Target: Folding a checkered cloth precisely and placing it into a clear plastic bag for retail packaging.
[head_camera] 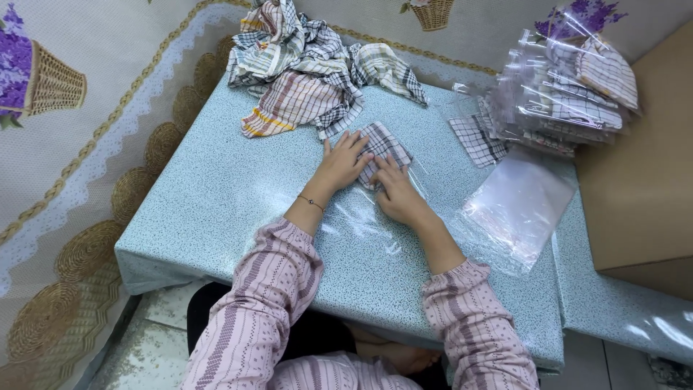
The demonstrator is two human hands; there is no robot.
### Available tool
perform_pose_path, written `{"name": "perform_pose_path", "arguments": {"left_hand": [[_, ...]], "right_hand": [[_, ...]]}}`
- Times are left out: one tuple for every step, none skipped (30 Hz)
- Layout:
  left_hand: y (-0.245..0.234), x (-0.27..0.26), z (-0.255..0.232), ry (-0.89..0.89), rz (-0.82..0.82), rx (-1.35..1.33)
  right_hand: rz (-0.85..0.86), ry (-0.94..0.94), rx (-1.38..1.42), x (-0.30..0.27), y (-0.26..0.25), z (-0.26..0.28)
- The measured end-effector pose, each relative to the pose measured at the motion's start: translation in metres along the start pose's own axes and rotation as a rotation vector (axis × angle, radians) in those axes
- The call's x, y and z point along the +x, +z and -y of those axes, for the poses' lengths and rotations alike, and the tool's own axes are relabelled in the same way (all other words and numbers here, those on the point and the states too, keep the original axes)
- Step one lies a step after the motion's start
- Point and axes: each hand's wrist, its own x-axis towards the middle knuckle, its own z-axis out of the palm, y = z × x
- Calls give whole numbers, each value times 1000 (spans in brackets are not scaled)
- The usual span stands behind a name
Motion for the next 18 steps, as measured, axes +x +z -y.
{"name": "perform_pose_path", "arguments": {"left_hand": [[2,2,3,0,1,3],[5,4,6,-28,-33,28],[8,5,10,-56,-67,52],[9,9,15,-54,-64,54],[10,12,20,-110,-117,106],[9,15,26,-166,-173,158],[8,14,23,-165,-172,160],[5,13,20,-180,-216,95],[2,12,18,-194,-261,29],[-1,8,11,-193,-260,31],[-5,4,4,-154,-278,18],[-8,0,-2,-117,-295,3],[6,10,4,-117,-294,3],[20,19,10,9,-294,-10],[34,28,17,135,-294,-22],[33,20,3,134,-294,-23],[32,12,-10,181,-194,-8],[31,6,-24,232,-92,6]], "right_hand": [[-2,-1,3,1,1,-13],[-23,28,14,1,3,-27],[-43,58,24,2,5,-40],[-45,60,27,-5,-7,-42],[-167,178,91,-11,-18,-43],[-289,294,155,-17,-30,-45],[-290,294,156,-17,-35,-56],[-506,256,107,-16,-40,-67],[-721,215,56,-15,-45,-78],[-723,216,57,-13,-43,-80],[-797,159,8,-11,-41,-83],[-868,101,-42,-10,-39,-85],[-867,102,-42,-9,-35,-73],[-753,78,-14,-7,-30,-60],[-639,54,13,-6,-26,-48],[-637,54,14,-2,-17,-45],[-467,61,-45,1,-7,-42],[-298,70,-103,5,2,-40]]}}
